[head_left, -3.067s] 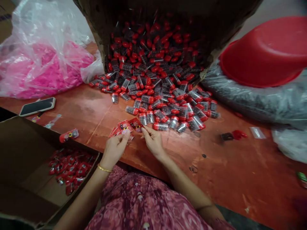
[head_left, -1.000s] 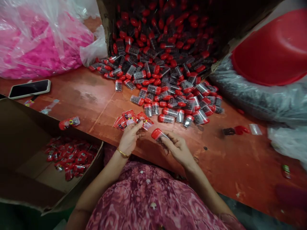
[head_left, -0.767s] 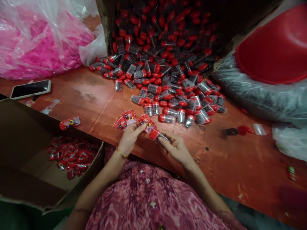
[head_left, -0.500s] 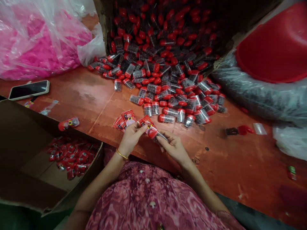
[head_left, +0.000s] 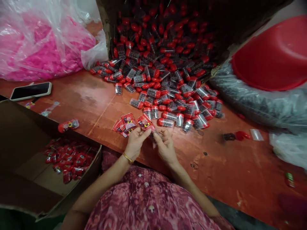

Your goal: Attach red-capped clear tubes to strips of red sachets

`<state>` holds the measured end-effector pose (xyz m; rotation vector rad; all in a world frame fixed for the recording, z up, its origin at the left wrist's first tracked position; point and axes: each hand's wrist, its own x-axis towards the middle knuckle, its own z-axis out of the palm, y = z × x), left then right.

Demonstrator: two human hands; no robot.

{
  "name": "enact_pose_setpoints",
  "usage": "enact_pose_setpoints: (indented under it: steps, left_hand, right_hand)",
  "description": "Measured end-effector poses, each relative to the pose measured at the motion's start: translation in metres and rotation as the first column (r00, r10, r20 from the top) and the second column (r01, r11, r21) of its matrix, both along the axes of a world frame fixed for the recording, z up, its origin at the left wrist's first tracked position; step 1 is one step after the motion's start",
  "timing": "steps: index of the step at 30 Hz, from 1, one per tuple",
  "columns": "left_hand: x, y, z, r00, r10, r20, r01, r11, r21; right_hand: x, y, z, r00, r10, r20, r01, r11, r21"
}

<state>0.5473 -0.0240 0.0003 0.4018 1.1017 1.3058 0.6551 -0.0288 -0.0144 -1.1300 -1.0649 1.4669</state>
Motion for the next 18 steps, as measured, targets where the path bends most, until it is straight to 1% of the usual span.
enact_pose_setpoints:
  steps: [2,5,7,10,12,13,16,18]
  left_hand:
    - [0.000,0.002,-0.001,1.000,-0.005,-0.021,0.005,1.000,0.014]
    - [-0.002,0.006,0.000,0.999,-0.031,-0.044,0.033,0.998,0.054]
    - [-0.006,0.009,0.003,0.998,-0.061,-0.022,0.062,0.995,0.074]
    - [-0.012,0.012,0.008,0.996,-0.074,0.044,0.071,0.996,0.061]
    - [-0.014,0.011,0.007,0.993,-0.082,0.081,0.079,0.996,0.035]
    - [-0.013,0.010,0.006,0.991,-0.100,0.094,0.098,0.995,0.026]
    - [-0.006,0.004,0.000,0.977,-0.182,0.108,0.180,0.983,0.026]
    - [-0.002,0.001,-0.002,0.979,-0.169,0.113,0.166,0.986,0.028]
  right_hand:
    - [0.000,0.002,0.001,0.998,0.062,0.000,-0.062,0.998,-0.011]
    - [0.001,0.005,0.003,0.999,0.050,0.016,-0.050,0.999,-0.011]
    - [0.001,0.005,0.004,0.999,0.050,0.000,-0.050,0.999,-0.008]
    - [0.003,0.001,0.003,0.990,0.127,-0.068,-0.130,0.991,-0.043]
    - [0.005,-0.004,0.002,0.984,0.166,-0.069,-0.170,0.984,-0.059]
    - [0.005,-0.006,0.001,0.985,0.162,-0.050,-0.165,0.985,-0.055]
    - [0.002,-0.005,-0.004,0.995,0.099,0.018,-0.098,0.995,-0.030]
    - [-0.005,0.000,-0.008,0.994,0.090,0.068,-0.086,0.995,-0.056]
